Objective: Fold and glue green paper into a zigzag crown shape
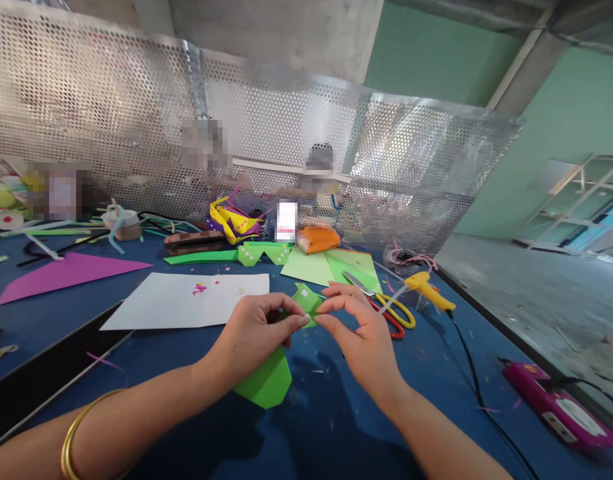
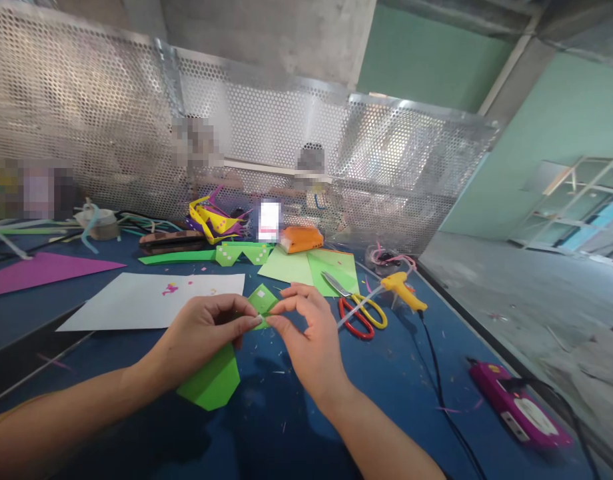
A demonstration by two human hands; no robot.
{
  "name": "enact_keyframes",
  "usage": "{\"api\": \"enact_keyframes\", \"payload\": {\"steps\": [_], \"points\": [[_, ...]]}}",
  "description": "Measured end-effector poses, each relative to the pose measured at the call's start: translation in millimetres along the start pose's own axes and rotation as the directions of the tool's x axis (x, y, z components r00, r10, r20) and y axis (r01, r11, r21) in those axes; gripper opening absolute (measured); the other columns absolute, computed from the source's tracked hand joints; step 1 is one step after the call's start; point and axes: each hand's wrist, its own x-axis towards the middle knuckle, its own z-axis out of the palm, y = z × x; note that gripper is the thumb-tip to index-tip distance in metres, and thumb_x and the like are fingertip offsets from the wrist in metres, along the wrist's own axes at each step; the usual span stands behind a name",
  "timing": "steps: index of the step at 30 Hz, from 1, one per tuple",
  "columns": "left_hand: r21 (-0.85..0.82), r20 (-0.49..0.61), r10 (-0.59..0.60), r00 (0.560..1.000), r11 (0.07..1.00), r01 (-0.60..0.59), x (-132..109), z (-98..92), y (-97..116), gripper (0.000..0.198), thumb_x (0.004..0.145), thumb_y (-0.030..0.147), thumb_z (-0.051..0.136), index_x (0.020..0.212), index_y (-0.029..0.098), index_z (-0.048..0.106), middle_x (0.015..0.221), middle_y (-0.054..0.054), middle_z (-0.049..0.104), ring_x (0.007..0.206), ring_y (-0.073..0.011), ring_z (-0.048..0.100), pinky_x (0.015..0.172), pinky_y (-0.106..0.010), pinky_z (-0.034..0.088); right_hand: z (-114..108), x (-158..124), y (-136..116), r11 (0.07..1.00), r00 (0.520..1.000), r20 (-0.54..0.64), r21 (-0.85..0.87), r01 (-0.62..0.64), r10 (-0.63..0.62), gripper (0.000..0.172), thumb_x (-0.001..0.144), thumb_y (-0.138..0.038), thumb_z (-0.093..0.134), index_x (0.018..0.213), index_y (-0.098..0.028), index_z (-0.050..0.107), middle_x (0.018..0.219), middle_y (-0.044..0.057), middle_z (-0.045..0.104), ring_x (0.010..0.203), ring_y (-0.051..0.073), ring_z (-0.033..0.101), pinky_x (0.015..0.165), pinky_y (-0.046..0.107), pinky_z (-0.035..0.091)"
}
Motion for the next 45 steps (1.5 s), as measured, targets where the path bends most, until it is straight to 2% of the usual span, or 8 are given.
{"api": "enact_keyframes", "payload": {"steps": [3,6,15,21,26,30,38,45], "points": [[-0.009,0.01,-0.001,1.0,1.0,0.001,0.0,1.3,-0.8,0.016,0.075,0.033,0.068,0.073,0.017,0.066,0.06,0.004,0.058,0.051,-0.0096,0.055,0.05,-0.021,0.042,3.0,-0.5,-0.2,0.991,0.993,0.036,0.064,-0.119,0.116,0.005,0.08,-0.026,0.068,0.075,-0.024,0.068,0.12,0.005,0.064,0.124,0.027,0.052,0.103,0.046,0.038],[-0.004,0.017,0.014,1.0,1.0,-0.014,-0.5,2.0,-1.4,0.016,0.075,0.033,0.067,0.073,0.018,0.066,0.06,0.003,0.059,0.051,-0.0099,0.055,0.05,-0.021,0.042,3.6,-1.3,-2.1,0.984,0.986,0.071,0.078,-0.158,0.153,0.007,0.08,-0.027,0.068,0.074,-0.024,0.067,0.126,0.005,0.061,0.127,0.027,0.049,0.106,0.046,0.035],[0.012,0.036,0.023,0.999,1.0,-0.023,-0.7,3.3,-3.0,0.016,0.076,0.034,0.065,0.072,0.018,0.066,0.059,0.004,0.059,0.05,-0.0094,0.054,0.049,-0.021,0.042,6.2,-5.3,-2.7,0.987,0.984,0.124,0.088,-0.137,0.126,0.01,0.086,-0.025,0.06,0.076,-0.023,0.063,0.127,0.005,0.06,0.128,0.024,0.048,0.107,0.043,0.034],[-0.022,0.041,0.013,0.999,1.0,-0.012,-0.2,4.7,-5.3,0.014,0.075,0.031,0.067,0.075,0.018,0.061,0.063,0.005,0.058,0.05,-0.0085,0.055,0.05,-0.021,0.044,3.2,-3.3,-2.0,0.992,0.994,0.041,0.059,-0.108,0.105,0.013,0.086,-0.026,0.059,0.074,-0.022,0.061,0.122,0.006,0.062,0.122,0.024,0.052,0.103,0.041,0.037],[-0.098,-0.02,-0.041,0.999,0.994,0.038,0.4,6.2,-8.0,0.034,0.071,0.031,0.071,0.092,0.022,0.045,0.066,0.008,0.057,0.046,-0.0107,0.057,0.047,-0.024,0.048,4.8,-2.5,0.1,0.99,0.991,0.017,0.049,-0.13,0.129,0.013,0.085,-0.028,0.061,0.073,-0.022,0.061,0.117,0.006,0.064,0.114,0.024,0.057,0.099,0.04,0.04],[-0.119,0.031,-0.078,0.996,0.99,0.081,-0.2,7.7,-5.8,0.042,0.071,0.031,0.07,0.106,0.02,0.05,0.074,0.005,0.062,0.049,-0.0096,0.055,0.049,-0.024,0.047,7.9,-4.1,1.8,0.992,0.993,-0.001,0.04,-0.119,0.119,0.012,0.085,-0.028,0.061,0.074,-0.022,0.062,0.114,0.006,0.064,0.112,0.024,0.057,0.099,0.04,0.04],[-0.146,0.105,-0.095,0.99,0.983,0.11,-2.3,8.8,-4.8,0.015,0.075,0.032,0.065,0.08,0.018,0.062,0.063,0.006,0.056,0.049,-0.0069,0.048,0.05,-0.021,0.04,10.5,-5.0,1.6,0.991,0.992,-0.008,0.044,-0.127,0.127,0.012,0.083,-0.027,0.064,0.072,-0.022,0.064,0.11,0.006,0.065,0.11,0.023,0.058,0.098,0.04,0.041],[-0.085,0.09,-0.151,0.984,0.984,0.159,-3.5,7.4,0.0,0.015,0.075,0.032,0.062,0.07,0.019,0.062,0.05,0.006,0.05,0.044,-0.0089,0.043,0.043,-0.021,0.031,5.5,-2.1,1.5,0.994,0.994,-0.008,0.029,-0.106,0.107,0.01,0.08,-0.027,0.067,0.071,-0.022,0.066,0.107,0.006,0.066,0.105,0.022,0.061,0.095,0.039,0.044]]}}
